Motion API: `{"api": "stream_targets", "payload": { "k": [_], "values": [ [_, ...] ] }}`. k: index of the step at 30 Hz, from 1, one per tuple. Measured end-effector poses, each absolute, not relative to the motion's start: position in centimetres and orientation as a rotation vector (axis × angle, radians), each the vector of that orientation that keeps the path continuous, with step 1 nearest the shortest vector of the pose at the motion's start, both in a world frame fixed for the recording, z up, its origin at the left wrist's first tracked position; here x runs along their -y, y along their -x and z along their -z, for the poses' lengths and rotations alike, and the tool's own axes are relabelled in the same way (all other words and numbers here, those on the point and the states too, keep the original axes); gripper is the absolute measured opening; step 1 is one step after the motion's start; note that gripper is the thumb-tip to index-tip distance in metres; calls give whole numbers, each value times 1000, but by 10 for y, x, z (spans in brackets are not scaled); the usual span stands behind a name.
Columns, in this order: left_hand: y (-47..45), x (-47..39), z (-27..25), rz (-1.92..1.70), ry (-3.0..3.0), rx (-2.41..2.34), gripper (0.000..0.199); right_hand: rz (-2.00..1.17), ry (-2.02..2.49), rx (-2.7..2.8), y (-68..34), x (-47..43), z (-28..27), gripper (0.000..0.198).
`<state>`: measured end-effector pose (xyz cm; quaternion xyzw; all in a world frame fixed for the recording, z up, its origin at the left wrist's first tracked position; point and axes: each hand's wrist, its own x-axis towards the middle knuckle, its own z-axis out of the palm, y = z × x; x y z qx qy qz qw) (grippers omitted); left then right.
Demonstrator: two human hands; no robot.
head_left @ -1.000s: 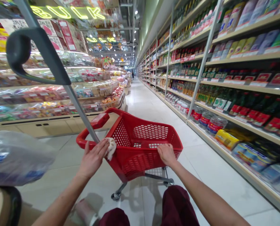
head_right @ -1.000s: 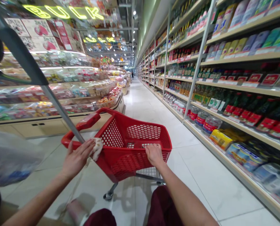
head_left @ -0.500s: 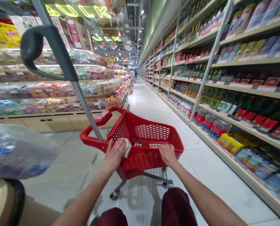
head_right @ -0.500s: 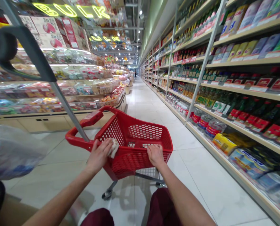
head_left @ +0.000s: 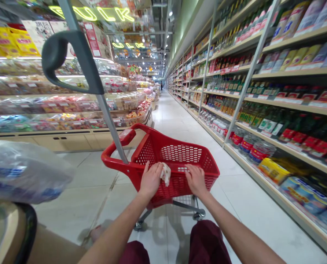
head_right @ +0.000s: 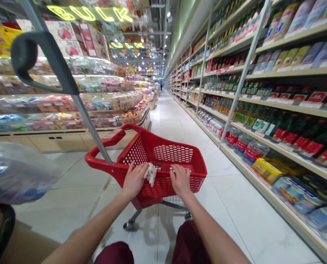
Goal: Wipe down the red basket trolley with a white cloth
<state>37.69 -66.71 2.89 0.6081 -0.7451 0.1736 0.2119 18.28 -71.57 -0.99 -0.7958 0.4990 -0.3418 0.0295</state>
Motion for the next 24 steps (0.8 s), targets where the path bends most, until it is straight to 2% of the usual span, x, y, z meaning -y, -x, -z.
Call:
{"api": "stream_targets", "payload": {
  "k": [4,7,12,15,18,21,24],
  "values": [
    [-372,671,-29,-285,-1638,2095,55,1218,2292,-1238,-238,690,3,43],
    [-397,663,-42,-327,-1553,2268,67,1266,2150,-1225,-268,685,-5,50],
    [-436,657,-63,-621,-1793,2252,27,1273,2226,-1123,-304,693,-17,53],
    [-445,661,-63,-665,-1768,2289,28,1218,2375,-949,-308,700,-14,46],
    [-449,665,-58,-733,-1676,2304,30,1229,2430,-954,-269,709,3,48],
    [-450,664,-51,-808,-1637,2226,32,1301,2409,-1237,-199,720,26,52],
    [-443,662,-44,-817,-1605,2138,33,1392,2282,-1637,-159,726,36,48]
  ]
}}
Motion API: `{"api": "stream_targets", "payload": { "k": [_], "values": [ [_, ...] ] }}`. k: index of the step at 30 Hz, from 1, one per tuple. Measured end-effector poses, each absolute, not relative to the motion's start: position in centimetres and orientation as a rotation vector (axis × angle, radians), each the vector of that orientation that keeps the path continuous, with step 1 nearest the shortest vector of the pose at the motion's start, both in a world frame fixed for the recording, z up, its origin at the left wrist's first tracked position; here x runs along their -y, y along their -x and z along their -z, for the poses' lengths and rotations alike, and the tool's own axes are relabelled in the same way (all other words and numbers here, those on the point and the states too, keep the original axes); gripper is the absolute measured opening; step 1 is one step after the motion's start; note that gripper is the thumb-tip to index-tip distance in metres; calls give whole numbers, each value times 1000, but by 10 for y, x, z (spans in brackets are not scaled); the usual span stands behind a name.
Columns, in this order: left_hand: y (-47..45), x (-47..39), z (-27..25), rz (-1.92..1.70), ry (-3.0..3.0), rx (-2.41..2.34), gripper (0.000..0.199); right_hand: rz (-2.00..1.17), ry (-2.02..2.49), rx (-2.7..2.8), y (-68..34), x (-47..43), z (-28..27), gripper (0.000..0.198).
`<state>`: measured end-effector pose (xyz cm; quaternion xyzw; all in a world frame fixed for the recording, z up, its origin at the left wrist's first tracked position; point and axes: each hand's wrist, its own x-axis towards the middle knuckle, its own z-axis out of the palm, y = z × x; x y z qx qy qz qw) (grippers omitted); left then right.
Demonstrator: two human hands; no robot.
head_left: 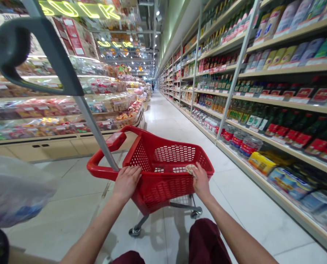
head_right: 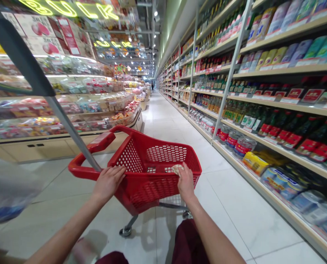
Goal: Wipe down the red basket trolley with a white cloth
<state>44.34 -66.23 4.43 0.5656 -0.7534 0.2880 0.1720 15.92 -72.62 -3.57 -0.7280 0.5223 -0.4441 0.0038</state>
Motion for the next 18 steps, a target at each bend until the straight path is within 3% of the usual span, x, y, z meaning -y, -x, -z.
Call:
{"api": "stream_targets", "payload": {
  "k": [7,14,18],
  "values": [
    [-418,661,-37,-792,-1509,2113,33,1329,2578,-1187,-245,709,23,46],
    [-414,665,-35,-766,-1504,2089,31,1133,2367,-1822,-129,736,32,51],
    [-411,668,-36,-750,-1513,2068,29,1261,2490,-1579,-164,732,32,45]
  ]
}}
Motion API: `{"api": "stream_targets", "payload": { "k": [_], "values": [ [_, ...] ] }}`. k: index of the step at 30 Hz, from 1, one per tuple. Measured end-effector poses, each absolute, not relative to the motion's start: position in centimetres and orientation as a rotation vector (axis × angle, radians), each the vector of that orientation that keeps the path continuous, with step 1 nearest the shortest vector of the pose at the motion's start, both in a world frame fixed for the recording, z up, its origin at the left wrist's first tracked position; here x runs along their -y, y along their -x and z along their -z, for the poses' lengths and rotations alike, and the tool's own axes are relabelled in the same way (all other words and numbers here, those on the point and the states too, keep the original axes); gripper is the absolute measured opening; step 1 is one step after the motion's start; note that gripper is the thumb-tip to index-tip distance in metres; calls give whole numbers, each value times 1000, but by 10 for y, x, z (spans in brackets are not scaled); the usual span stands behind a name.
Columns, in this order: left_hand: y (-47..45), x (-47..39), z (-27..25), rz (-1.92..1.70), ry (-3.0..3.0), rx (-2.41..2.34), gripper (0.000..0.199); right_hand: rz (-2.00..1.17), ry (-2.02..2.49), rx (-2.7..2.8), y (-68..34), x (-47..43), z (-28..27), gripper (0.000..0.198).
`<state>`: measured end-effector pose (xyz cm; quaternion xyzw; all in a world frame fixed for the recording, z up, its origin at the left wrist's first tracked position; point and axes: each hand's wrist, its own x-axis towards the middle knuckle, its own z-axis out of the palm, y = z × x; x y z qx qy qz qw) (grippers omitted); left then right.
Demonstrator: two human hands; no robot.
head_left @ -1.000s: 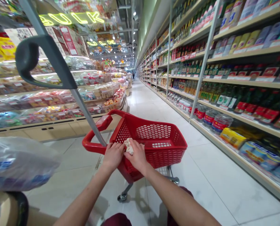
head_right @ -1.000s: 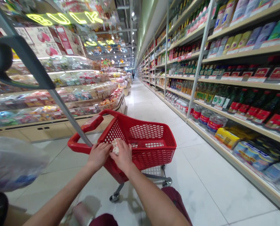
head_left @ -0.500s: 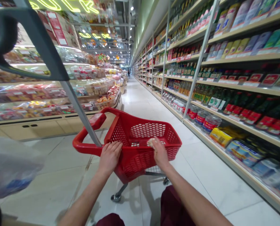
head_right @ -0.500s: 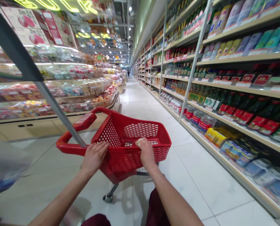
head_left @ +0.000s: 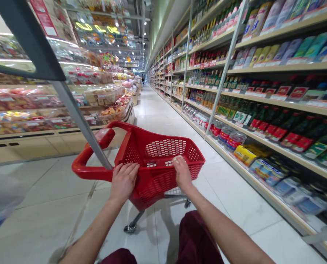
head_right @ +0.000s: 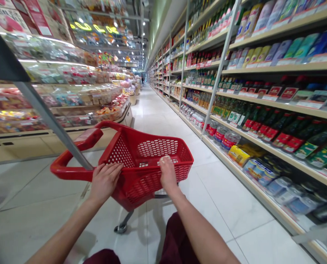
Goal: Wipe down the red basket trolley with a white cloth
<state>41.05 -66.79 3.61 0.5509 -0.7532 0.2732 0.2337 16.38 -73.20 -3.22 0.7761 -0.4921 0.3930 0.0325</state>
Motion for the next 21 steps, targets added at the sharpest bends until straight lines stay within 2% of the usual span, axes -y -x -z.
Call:
{"api": "stream_targets", "payload": {
  "k": [4,7,10,14,16,21],
  "values": [
    [-408,667,-38,-738,-1515,2082,29,-1203,-2576,1228,-188,725,36,46],
    [-407,666,-38,-703,-1529,2067,29,-1130,-2427,1561,-151,732,36,51],
    [-405,667,-36,-686,-1533,2040,29,-1201,-2233,1726,-145,735,32,51],
    [-405,667,-34,-715,-1520,2036,29,-1255,-2511,1142,-195,724,27,47],
    [-407,665,-33,-739,-1516,2050,30,-1206,-2556,1046,-197,723,30,48],
    [-413,659,-28,-753,-1501,2029,31,-1252,-2222,1548,-137,737,39,52]
  ]
}}
